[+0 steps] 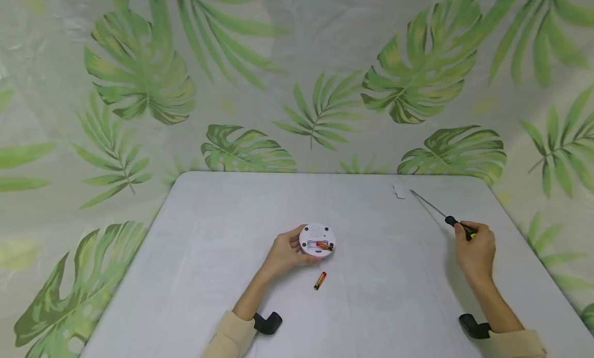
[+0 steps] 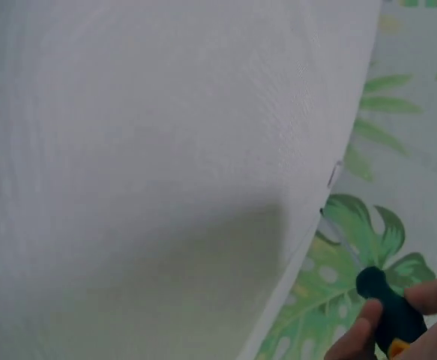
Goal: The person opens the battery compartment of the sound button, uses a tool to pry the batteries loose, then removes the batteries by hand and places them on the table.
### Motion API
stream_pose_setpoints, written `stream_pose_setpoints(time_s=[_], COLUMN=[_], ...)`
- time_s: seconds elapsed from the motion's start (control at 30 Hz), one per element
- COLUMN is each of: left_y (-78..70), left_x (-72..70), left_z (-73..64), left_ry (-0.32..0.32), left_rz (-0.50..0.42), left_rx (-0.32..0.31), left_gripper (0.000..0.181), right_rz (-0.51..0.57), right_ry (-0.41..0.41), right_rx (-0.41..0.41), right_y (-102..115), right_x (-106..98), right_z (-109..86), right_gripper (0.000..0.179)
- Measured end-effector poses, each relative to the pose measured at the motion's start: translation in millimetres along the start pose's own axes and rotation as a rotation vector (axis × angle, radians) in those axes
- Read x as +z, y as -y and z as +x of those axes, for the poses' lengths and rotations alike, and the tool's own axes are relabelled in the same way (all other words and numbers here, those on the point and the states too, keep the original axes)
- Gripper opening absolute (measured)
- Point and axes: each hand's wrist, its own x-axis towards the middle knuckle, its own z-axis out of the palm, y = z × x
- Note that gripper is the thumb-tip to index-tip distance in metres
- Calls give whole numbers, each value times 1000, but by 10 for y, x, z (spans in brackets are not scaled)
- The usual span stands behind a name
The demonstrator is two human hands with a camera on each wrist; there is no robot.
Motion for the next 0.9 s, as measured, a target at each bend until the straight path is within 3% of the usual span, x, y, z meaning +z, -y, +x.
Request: stream_pose_setpoints(time_s=[0.4, 0.8, 0.9], left_y=[0, -3, -8], left_x=[6, 3, -9], left_z=[0, 14, 4], left_ry=[-3, 2, 4], left_rz=[0, 30, 33], left_rx=[-1, 8, 7], left_gripper=[95, 93, 92], right_rz=[-297, -419, -454], right_ry=[211, 380, 373], right_rx=[-143, -168, -201], right_y=[31, 86, 172], right_x=[-25, -5, 4], right_z=[-67, -66, -83], right_gripper=[35, 39, 43])
